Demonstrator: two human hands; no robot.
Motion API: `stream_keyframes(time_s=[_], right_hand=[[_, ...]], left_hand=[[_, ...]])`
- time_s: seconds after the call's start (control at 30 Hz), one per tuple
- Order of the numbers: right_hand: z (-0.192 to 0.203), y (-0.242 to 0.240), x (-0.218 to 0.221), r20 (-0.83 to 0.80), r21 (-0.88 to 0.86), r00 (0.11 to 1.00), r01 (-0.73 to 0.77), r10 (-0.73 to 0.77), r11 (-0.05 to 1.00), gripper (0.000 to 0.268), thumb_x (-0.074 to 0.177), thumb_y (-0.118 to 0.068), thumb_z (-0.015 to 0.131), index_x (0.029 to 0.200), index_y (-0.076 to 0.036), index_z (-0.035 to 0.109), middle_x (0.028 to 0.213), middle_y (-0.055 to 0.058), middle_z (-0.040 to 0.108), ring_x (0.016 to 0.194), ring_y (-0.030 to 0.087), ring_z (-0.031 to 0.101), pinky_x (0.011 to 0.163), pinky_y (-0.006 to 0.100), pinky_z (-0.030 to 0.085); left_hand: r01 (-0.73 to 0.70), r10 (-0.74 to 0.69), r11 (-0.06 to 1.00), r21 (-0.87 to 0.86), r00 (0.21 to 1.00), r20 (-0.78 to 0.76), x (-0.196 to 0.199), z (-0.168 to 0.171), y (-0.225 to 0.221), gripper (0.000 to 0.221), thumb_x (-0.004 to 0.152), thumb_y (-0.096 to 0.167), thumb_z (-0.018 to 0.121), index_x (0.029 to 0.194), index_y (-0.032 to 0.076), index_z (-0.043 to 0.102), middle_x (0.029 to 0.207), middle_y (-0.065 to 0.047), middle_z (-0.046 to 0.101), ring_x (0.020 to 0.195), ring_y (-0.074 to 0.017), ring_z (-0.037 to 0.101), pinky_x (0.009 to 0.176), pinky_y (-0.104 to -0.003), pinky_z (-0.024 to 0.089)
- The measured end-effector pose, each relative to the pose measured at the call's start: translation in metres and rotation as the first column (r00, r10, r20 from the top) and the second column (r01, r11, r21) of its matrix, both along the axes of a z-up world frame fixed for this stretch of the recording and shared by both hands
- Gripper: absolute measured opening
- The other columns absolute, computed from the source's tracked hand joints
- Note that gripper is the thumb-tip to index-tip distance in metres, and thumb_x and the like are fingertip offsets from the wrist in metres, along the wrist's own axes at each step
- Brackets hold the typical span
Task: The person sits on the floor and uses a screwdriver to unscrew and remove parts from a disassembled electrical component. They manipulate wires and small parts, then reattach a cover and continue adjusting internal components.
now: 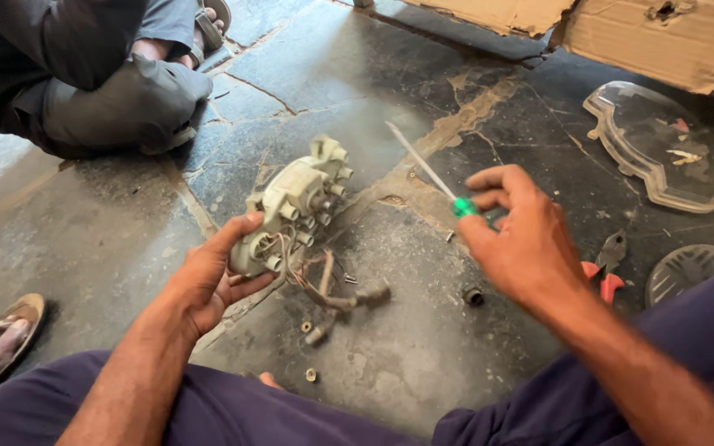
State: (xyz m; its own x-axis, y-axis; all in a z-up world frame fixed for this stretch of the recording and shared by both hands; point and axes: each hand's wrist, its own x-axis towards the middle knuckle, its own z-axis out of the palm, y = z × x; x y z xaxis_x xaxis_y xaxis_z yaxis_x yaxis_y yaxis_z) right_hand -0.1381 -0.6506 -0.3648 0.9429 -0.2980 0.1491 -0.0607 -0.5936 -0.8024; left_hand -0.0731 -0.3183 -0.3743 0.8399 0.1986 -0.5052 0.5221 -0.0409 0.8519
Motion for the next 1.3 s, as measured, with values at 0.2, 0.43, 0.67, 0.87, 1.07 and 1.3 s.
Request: stream_keyframes(time_s=[0.2, 0.43, 0.67, 0.87, 1.07, 1.3], right_hand=[[0.005, 0.028, -0.032, -0.025, 0.046, 0.982, -0.187, 0.188, 0.981, 0.037, 0.084, -0.010, 0.072, 0.121, -0.012, 0.073, 0.077, 0.010, 0.071, 0.062, 0.019, 0.068, 0.058, 0.034, 0.051], [0.012, 0.037, -0.036, 0.304, 0.149, 0.896, -0.381, 0.324, 0.912, 0.021, 0.083, -0.011, 0.077, 0.103, -0.007, 0.076, 0.087, 0.001, 0.078, 0.079, 0.007, 0.072, 0.068, 0.023, 0.056], [0.001, 0.043, -0.030, 0.234, 0.416, 0.935, -0.345, 0.268, 0.841, 0.022, 0.084, -0.014, 0.081, 0.103, -0.004, 0.075, 0.084, 0.004, 0.079, 0.075, 0.008, 0.071, 0.066, 0.023, 0.057], [-0.001, 0.047, -0.027, 0.229, 0.513, 0.944, -0.325, 0.238, 0.795, 0.020, 0.088, -0.014, 0.078, 0.103, -0.003, 0.073, 0.085, 0.006, 0.080, 0.076, 0.009, 0.076, 0.069, 0.023, 0.062], [-0.006, 0.047, -0.026, 0.230, 0.504, 0.943, -0.328, 0.241, 0.799, 0.019, 0.090, -0.015, 0.076, 0.103, -0.002, 0.072, 0.086, 0.007, 0.080, 0.077, 0.010, 0.076, 0.070, 0.024, 0.063], [-0.007, 0.051, -0.025, 0.250, 0.493, 0.933, -0.354, 0.260, 0.795, 0.019, 0.090, -0.015, 0.076, 0.104, -0.002, 0.072, 0.087, 0.007, 0.079, 0.079, 0.010, 0.076, 0.072, 0.025, 0.063]], left_hand=[[-0.002, -0.006, 0.981, -0.193, 0.999, -0.040, 0.004, 0.001, 0.002, 0.060, 0.079, 0.045, 0.071, 0.128, 0.011, 0.061, 0.109, -0.009, 0.075, 0.094, -0.0260, 0.074, 0.079, -0.038, 0.065], [0.020, -0.042, 0.951, -0.310, 0.997, -0.063, 0.010, -0.007, 0.010, 0.058, 0.083, 0.046, 0.069, 0.123, 0.004, 0.065, 0.100, -0.015, 0.077, 0.080, -0.0290, 0.076, 0.065, -0.034, 0.064], [0.034, -0.066, 0.951, -0.308, 0.994, -0.092, 0.013, -0.009, 0.012, 0.061, 0.086, 0.049, 0.068, 0.121, 0.000, 0.066, 0.098, -0.016, 0.076, 0.072, -0.0275, 0.074, 0.059, -0.029, 0.062], [0.063, -0.087, 0.953, -0.295, 0.994, -0.068, 0.011, -0.009, 0.013, 0.059, 0.085, 0.051, 0.067, 0.121, 0.003, 0.067, 0.095, -0.015, 0.077, 0.065, -0.0244, 0.073, 0.052, -0.025, 0.059], [0.053, -0.079, 0.953, -0.299, 0.994, -0.076, 0.012, -0.009, 0.012, 0.059, 0.087, 0.052, 0.066, 0.119, 0.003, 0.068, 0.093, -0.015, 0.077, 0.061, -0.0229, 0.072, 0.046, -0.023, 0.056], [0.042, -0.065, 0.963, -0.267, 0.995, -0.076, 0.012, -0.007, 0.012, 0.054, 0.086, 0.052, 0.067, 0.116, 0.007, 0.069, 0.090, -0.013, 0.077, 0.060, -0.0223, 0.072, 0.042, -0.023, 0.053]])
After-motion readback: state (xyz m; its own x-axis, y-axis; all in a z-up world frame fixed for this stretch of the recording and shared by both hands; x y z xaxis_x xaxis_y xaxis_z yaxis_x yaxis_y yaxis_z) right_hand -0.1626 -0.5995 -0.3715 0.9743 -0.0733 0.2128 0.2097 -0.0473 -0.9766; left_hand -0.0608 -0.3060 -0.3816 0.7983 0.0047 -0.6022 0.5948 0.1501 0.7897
